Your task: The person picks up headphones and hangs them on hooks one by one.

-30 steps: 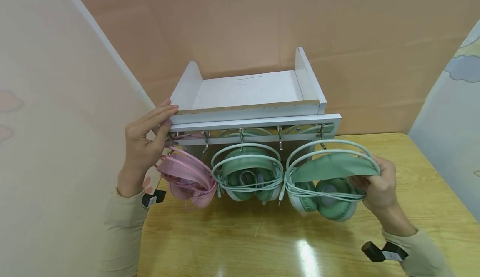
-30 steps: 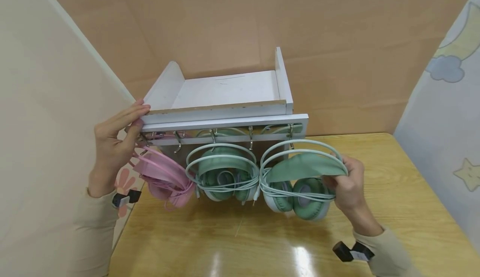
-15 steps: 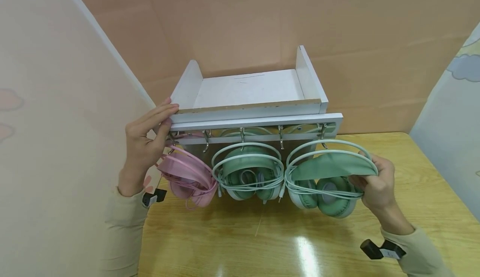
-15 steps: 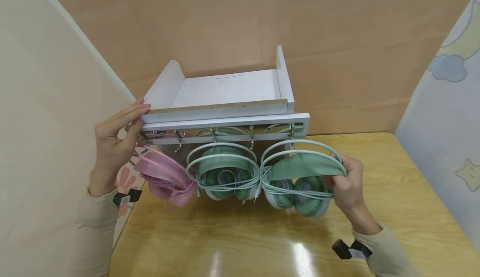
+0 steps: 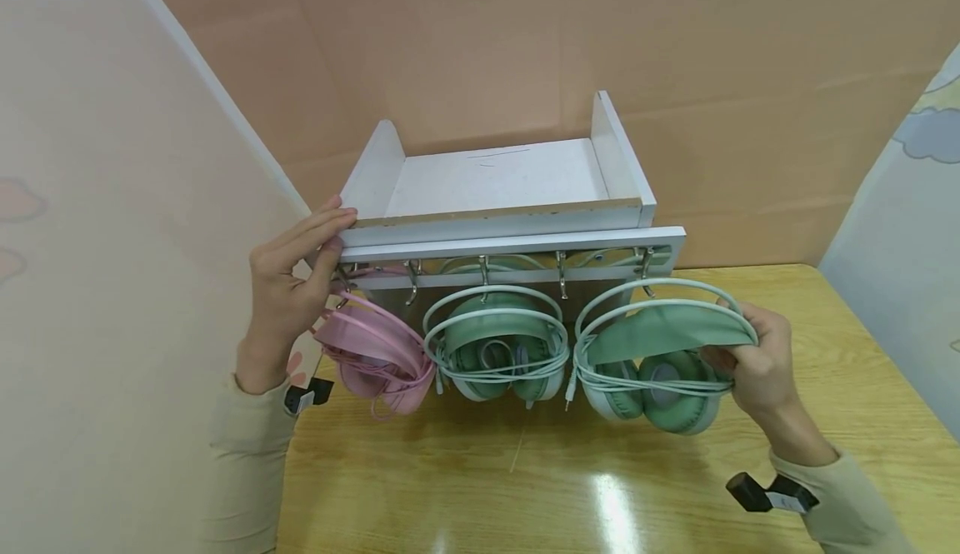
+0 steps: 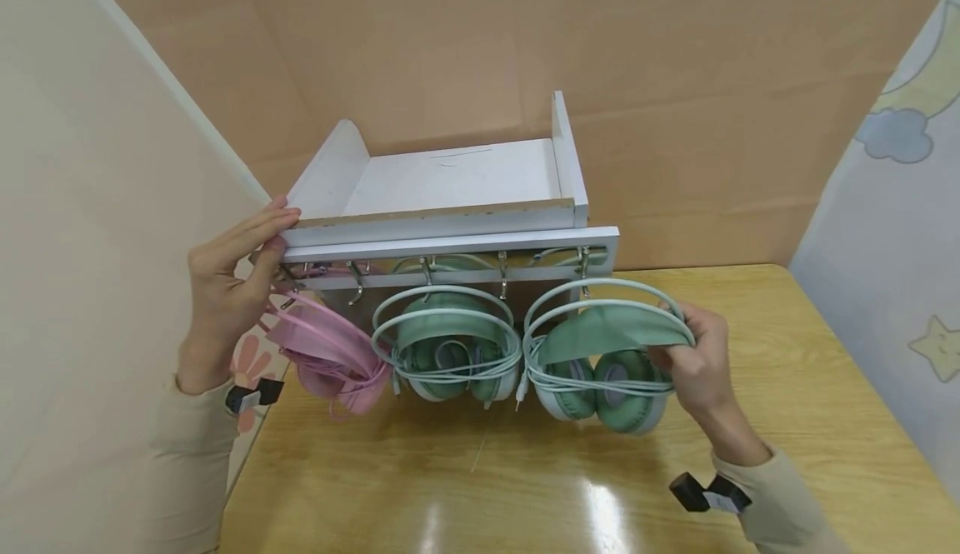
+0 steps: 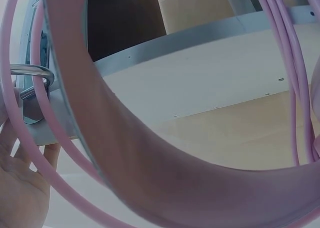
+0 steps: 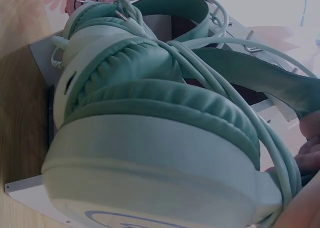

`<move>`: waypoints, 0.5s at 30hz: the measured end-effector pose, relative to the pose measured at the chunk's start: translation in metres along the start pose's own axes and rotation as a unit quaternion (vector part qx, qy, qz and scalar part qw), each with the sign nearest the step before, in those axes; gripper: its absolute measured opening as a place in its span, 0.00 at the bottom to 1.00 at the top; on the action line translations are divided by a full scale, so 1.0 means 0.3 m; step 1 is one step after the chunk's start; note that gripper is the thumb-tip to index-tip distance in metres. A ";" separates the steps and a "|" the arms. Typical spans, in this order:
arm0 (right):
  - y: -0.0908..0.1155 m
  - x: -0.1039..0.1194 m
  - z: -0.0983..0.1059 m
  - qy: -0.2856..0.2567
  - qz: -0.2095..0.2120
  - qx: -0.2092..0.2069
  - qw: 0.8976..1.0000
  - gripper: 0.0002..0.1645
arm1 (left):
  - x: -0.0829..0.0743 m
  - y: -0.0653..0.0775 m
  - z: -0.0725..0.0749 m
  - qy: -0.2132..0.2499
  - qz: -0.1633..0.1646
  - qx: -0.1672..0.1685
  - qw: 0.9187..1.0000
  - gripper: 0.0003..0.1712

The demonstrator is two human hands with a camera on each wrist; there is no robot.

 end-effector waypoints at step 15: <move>0.009 -0.008 0.014 0.012 -0.005 0.032 0.999 0.23 | -0.001 -0.001 -0.003 -0.007 0.002 -0.004 1.000 0.17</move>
Point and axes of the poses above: each hand's wrist, its own y-axis away from the middle knuckle, its own z-axis out of the back of the hand, x = y × z, the point moved 1 cm from there along -y, towards the middle knuckle, and after that the axes turned 2 degrees about -x, right-handed, at the moved point
